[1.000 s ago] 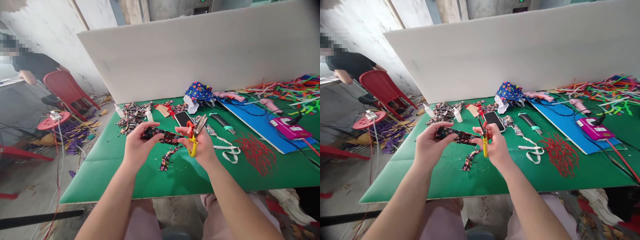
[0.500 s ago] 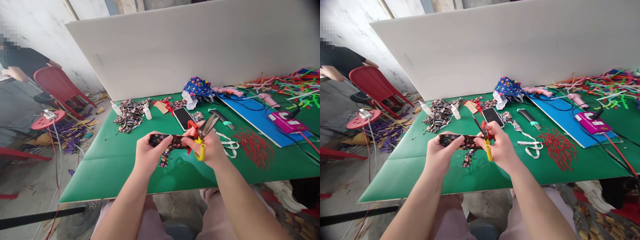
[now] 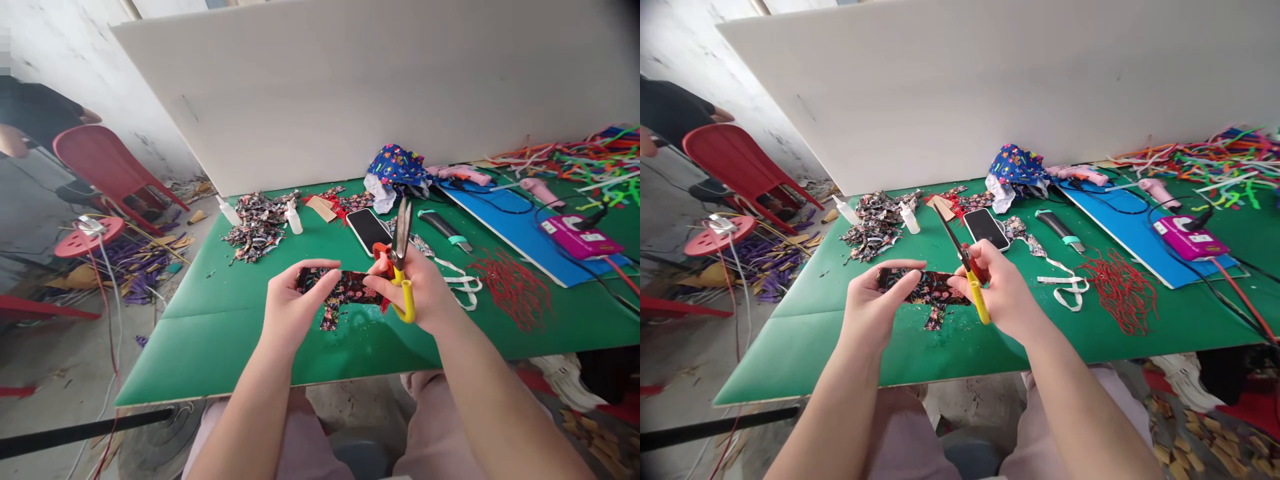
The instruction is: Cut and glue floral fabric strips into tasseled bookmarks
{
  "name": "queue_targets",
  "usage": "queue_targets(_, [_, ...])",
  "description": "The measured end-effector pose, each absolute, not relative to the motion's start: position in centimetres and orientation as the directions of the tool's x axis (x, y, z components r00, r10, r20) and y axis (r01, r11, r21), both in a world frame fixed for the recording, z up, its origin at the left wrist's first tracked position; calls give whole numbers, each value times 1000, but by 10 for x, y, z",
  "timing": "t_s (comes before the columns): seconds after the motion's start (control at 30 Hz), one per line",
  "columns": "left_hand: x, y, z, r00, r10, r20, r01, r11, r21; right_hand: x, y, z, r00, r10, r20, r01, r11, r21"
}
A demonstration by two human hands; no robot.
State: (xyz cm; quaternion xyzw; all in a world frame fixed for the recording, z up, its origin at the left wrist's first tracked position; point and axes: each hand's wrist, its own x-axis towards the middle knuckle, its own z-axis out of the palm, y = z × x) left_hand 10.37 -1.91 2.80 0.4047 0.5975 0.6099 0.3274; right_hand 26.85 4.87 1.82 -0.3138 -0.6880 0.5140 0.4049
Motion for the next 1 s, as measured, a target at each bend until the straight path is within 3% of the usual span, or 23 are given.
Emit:
queue_targets(0.17, [103,-15,22,-555,824,113,-19,-148,989,266,51,17,-496,843,210,-16,233,-972])
queue_targets(0.3, [100,-12,23,-619,784,-40,-186,-97,978,268,55,15,-493,844,210,-23,229,-973])
queue_targets(0.4, [99,-14,24,-567,818,-94,-270,-77,960,267,57,14,-468,858,210,-37,219,-975])
queue_targets(0.57, [102,-18,22,-473,873,114,-209,-237,949,264,58,13,-418,879,227,-148,181,-972])
queue_targets(0.73, [109,-20,23,-423,874,240,-223,-357,907,262,56,9,-470,869,156,-25,164,-986])
queue_targets(0.87, [113,-20,21,-373,892,254,-345,-388,855,257,51,7,-525,845,105,62,161,-985])
queue_targets(1.0, [117,-24,21,-364,914,177,-374,-318,871,259,46,12,-545,827,136,109,231,-967])
